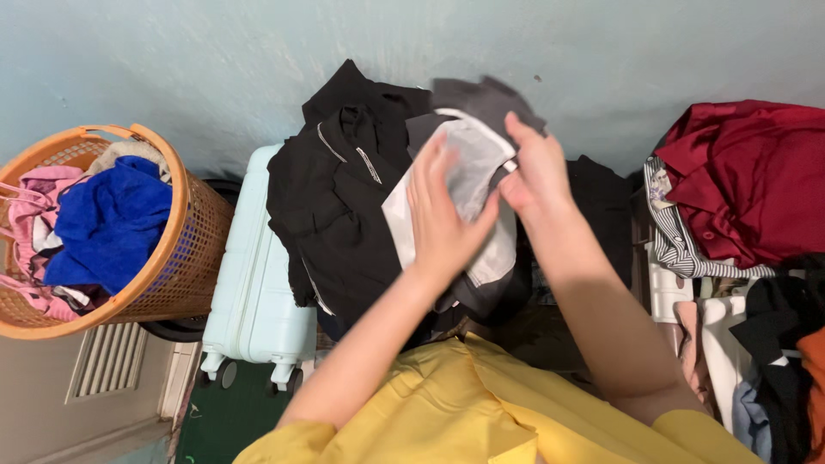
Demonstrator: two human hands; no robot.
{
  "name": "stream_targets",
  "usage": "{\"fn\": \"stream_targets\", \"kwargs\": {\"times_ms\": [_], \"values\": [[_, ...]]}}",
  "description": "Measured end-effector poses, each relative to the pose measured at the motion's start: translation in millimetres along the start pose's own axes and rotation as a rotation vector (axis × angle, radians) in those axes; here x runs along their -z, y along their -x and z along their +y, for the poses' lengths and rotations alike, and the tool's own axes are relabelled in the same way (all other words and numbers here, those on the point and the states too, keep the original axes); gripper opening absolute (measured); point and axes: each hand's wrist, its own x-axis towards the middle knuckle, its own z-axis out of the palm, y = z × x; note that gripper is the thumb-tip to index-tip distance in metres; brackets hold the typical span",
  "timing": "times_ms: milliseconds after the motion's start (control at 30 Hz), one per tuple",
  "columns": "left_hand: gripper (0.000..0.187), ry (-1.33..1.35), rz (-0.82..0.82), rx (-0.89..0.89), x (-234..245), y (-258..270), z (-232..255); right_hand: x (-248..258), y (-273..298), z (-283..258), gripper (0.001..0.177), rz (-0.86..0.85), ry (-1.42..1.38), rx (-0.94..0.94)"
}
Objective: The person sorts through a pile of clothes, picking up and shaking out individual items including black trousers, grey shorts, and pink patterned fabric.
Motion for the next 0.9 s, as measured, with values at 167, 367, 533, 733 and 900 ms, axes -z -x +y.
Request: {"fn": "stream_targets", "kwargs": {"times_ms": [167,367,533,733,900], "values": [[0.069,-0.07,-0.051,-0.057,-2.0,59.7,-15.6,-4.5,1.4,-26.3,0.031,-0.005,-0.127,0.072],[0.082,-0.096,-0.031,0.157,-16.2,84.3,-45.5,-1.7,6.4,-68.1,0.039,-0.203,-0.278,-0.02],[0.052,-0.059,-0.036,0.429,-17.6,74.4,-68.9,7.9,22.1,-107.2,0.039,-0.311,-0.347,0.067],[0.044,0.224,0.278,0.375,18.9,4.2,-85.4,53.8,13.1,-99.7,0.039,-0.196,-0.235,0.17],[0.038,0.009,0.157,0.496,45.2,-22.0,-82.8,148.6,-37.1,-30.8,0.034,0.059,-0.226,0.038]]}}
